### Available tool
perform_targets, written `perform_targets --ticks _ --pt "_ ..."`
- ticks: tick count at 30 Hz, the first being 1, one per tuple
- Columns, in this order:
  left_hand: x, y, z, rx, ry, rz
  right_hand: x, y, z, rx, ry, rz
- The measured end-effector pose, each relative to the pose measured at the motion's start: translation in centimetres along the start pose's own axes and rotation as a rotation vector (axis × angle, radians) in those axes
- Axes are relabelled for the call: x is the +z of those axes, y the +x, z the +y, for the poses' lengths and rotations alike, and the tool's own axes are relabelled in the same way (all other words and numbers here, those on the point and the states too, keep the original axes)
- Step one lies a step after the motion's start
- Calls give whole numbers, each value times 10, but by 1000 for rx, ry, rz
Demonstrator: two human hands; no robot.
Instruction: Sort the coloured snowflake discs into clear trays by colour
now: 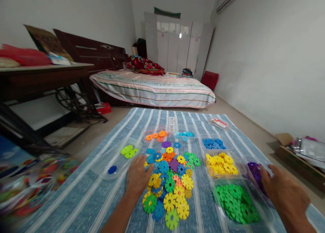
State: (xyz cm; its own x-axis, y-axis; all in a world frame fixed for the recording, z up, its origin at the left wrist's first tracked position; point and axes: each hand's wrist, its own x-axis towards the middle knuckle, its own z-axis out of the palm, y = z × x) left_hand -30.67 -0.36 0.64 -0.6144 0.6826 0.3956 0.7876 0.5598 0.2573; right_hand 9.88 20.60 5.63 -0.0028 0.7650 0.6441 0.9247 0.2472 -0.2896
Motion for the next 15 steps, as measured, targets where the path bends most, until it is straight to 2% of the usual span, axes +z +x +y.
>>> perform_targets --ticks 3,6,10,12,15 --pt "1 -3 2 7 2 -56 3 -21 -45 -162 9 -105" --pt "4 -5 2 56 -29 -66 5 -48 -118 -329 231 -132" --pt "8 -7 0 86 -54 -39 14 -70 -209 -546 293 -498" --pt "10 -8 -1 116 -64 -34 21 -74 -238 -573 220 -641" --pt "10 -10 0 149 -86 -26 33 -78 -260 -561 83 -757"
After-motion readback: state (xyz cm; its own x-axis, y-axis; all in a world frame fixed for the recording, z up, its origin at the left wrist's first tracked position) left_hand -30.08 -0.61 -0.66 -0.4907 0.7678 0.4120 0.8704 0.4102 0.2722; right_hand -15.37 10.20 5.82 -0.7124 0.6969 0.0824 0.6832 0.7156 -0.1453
